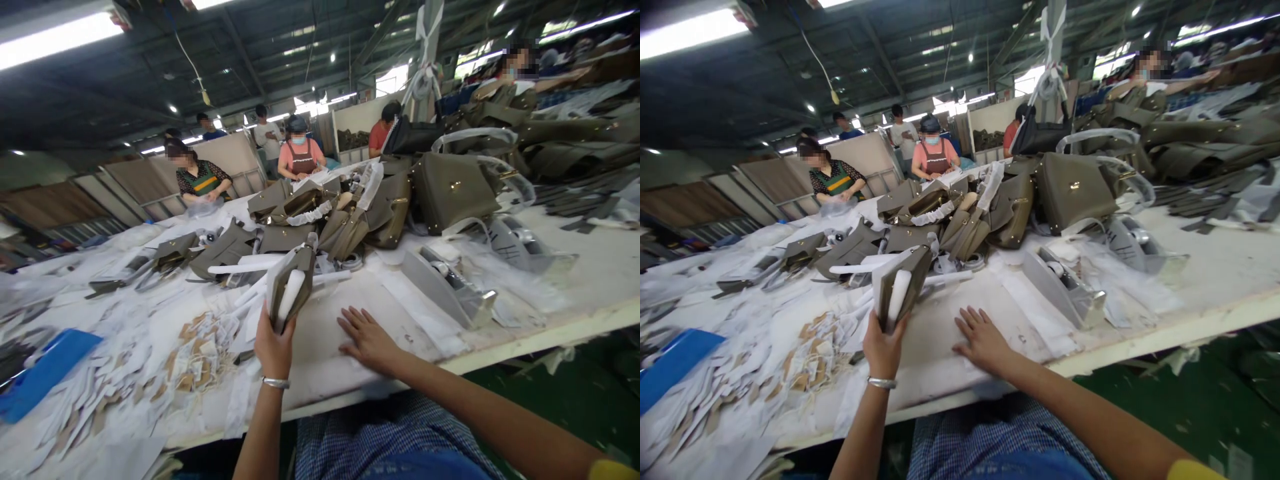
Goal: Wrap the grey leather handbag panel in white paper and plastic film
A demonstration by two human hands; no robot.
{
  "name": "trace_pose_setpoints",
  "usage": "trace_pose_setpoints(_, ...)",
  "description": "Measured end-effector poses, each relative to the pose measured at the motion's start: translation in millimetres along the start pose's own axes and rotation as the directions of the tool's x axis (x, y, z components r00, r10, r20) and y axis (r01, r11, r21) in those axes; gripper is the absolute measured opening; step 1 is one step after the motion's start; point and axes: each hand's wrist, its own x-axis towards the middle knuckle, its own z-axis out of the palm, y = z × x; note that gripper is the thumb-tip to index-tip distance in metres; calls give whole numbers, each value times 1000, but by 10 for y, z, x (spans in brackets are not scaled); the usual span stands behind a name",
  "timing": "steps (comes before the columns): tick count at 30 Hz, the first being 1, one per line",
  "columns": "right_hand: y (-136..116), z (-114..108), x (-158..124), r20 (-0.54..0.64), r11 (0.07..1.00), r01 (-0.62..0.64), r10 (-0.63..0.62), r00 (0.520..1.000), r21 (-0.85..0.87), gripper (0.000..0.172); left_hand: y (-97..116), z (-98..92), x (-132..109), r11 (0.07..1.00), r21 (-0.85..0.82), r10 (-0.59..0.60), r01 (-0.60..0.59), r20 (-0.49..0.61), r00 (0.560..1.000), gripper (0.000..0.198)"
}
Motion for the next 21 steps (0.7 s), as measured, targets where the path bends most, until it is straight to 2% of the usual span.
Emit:
trace_pose_setpoints(2,11,26,-20,-3,1000,15,-15,1000,14,68,27,-116,70,998,-9,-63,63,-43,997,60)
trace_pose_setpoints(8,128,157,9,-16,998,34,-33,999,51,70,40,-353,208,998,-32,-62,58,-172,983,58)
trace_pose_setpoints(15,102,130,-7,-3,998,22,-22,1000,66,69,63,-530,291,993,-66,-107,96,-174,979,52)
trace_pose_setpoints(21,154,217,14,-72,995,56,-50,996,88,67,162,-830,326,979,-126,-184,160,-209,960,55)
